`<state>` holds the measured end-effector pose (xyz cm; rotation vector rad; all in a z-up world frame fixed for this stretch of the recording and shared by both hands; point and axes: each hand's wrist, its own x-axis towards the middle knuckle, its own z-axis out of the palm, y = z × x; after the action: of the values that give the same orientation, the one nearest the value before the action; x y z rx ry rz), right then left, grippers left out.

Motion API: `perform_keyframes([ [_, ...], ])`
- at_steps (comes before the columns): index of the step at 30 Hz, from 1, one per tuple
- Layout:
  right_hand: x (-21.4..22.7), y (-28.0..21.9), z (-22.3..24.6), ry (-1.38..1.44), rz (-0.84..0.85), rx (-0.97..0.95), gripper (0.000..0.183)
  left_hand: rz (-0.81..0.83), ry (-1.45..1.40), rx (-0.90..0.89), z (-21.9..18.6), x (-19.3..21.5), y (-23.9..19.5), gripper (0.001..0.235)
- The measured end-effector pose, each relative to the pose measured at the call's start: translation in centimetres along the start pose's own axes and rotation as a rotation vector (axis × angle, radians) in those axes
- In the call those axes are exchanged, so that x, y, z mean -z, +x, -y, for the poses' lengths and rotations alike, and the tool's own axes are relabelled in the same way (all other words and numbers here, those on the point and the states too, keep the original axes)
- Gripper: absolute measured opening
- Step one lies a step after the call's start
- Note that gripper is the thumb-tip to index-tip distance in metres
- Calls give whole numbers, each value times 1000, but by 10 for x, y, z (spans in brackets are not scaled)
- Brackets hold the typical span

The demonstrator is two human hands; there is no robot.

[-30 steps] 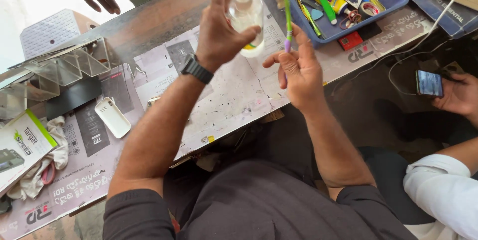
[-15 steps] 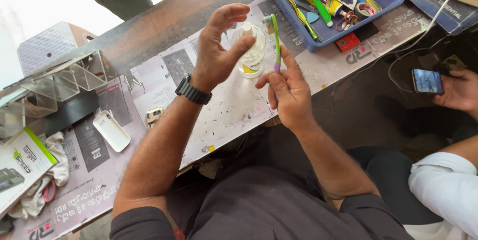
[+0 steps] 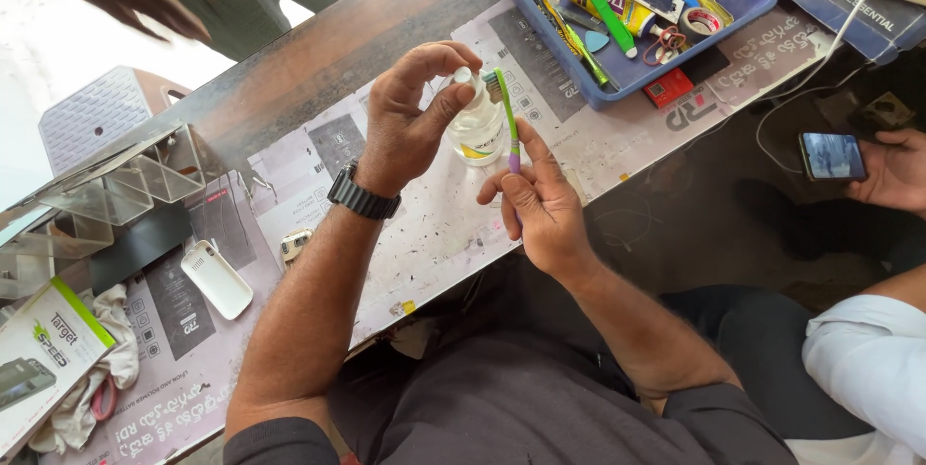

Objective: The person disassembles a feature phone using a screwdriver, removes the battery, cleans the interior with a toothbrush, and reassembles the device. The person then powers on the phone to verify functionality.

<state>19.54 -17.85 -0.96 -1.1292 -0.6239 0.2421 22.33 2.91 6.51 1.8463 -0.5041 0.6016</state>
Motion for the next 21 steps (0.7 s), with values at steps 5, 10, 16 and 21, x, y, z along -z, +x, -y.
perform_keyframes([
  [5,-1,0,1,-17,5,9,60,23,-133,53,-4,1,-1,26],
  [10,-4,0,2,-45,4,-8,60,-38,-335,160,-7,-3,3,29],
  [16,-9,0,3,-37,1,-21,59,-92,-444,265,-4,-11,5,18],
  [21,-13,1,3,-85,-11,-42,59,-148,-510,240,8,-18,4,12],
])
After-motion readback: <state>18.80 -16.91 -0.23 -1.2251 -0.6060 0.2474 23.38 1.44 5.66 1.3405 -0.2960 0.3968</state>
